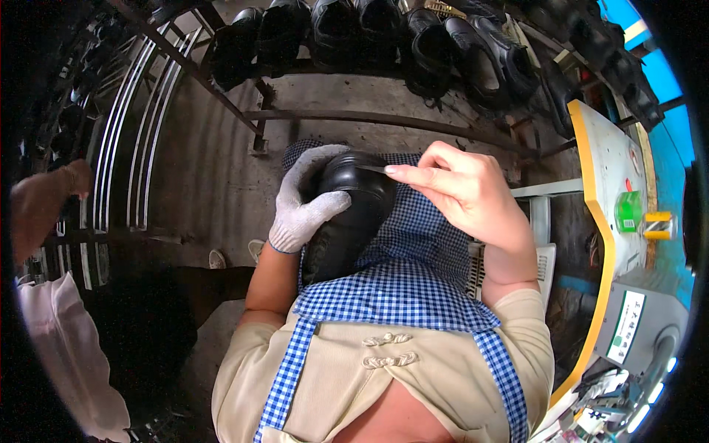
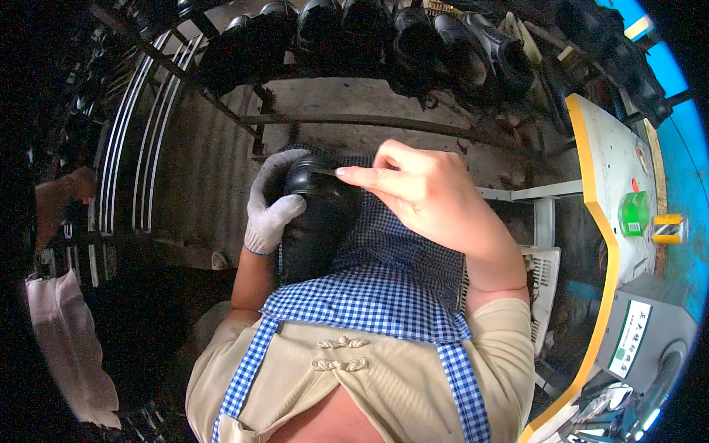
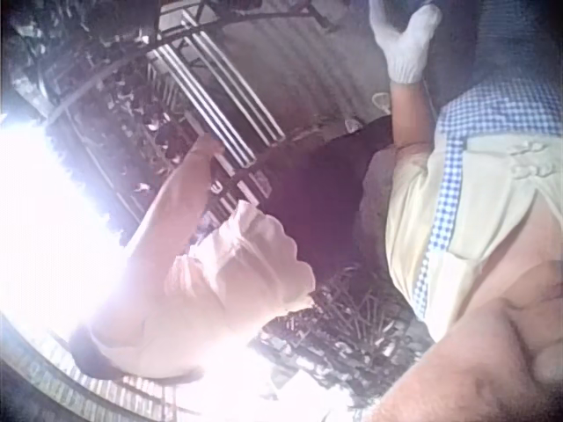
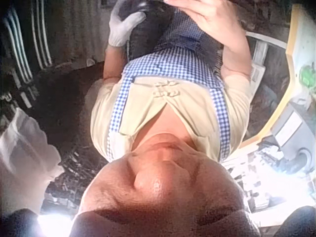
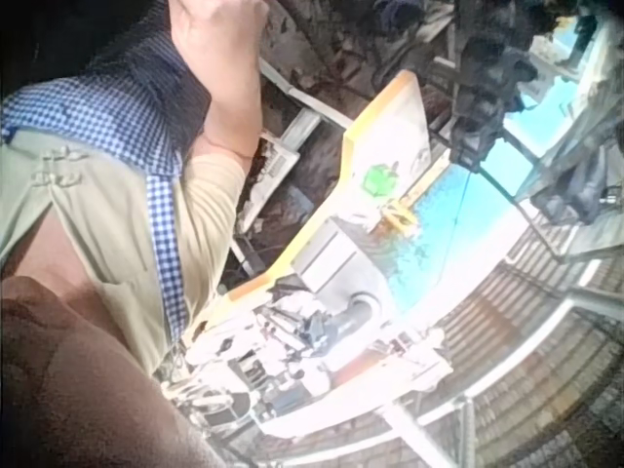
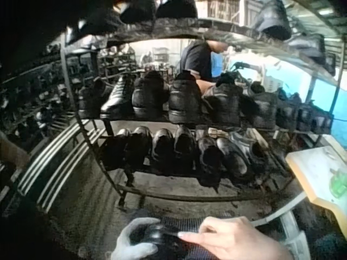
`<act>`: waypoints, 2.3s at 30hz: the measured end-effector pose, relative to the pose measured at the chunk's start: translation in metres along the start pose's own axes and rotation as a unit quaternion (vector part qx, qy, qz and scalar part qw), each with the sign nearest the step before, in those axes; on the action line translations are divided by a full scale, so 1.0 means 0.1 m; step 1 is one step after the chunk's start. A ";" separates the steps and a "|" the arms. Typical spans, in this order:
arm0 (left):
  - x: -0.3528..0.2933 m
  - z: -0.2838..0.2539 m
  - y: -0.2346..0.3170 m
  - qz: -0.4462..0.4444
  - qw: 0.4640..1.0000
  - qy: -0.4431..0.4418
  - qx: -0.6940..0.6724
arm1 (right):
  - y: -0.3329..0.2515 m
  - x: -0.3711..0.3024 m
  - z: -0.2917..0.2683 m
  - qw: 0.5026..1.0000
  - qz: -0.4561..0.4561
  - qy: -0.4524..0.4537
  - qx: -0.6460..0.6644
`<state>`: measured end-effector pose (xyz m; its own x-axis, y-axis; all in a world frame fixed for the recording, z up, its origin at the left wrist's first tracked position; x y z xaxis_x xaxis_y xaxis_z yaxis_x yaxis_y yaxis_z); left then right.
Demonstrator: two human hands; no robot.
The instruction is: The person uses a small metal tool to scrape and clean the seams and edges of black leather shoes. They handle the shoes one at a time, picking them up from a metal rack, performing the scraping action on the sole and upper, and then placing them back on the rack.
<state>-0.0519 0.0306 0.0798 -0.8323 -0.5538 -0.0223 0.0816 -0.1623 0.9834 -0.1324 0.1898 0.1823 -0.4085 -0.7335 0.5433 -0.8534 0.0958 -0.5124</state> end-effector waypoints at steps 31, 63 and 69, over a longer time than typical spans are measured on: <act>0.01 -0.01 -0.05 -0.004 0.999 -0.021 -0.032 | 0.09 -0.02 -0.06 0.997 0.036 0.060 0.028; 0.57 -0.98 -0.39 -0.026 0.842 0.240 -0.483 | 0.50 -0.98 1.04 0.981 0.122 0.034 0.148; 0.59 -0.79 -0.60 -0.103 0.857 0.180 -0.471 | 0.51 -0.91 0.92 0.963 0.120 0.058 0.235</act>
<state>-0.0631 -0.0569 0.0049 -0.6728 -0.6226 -0.3996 0.5005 -0.7808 0.3739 -0.1085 0.1998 0.0454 -0.6330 -0.6450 0.4281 -0.4995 -0.0822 -0.8624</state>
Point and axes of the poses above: each hand's wrist, its own x-axis towards the middle knuckle, its own z-axis out of the palm, y = z × x, the point moved 9 cm from there along x, towards the middle knuckle, and after that the axes turned 14 degrees about y, right-handed, at the moved point
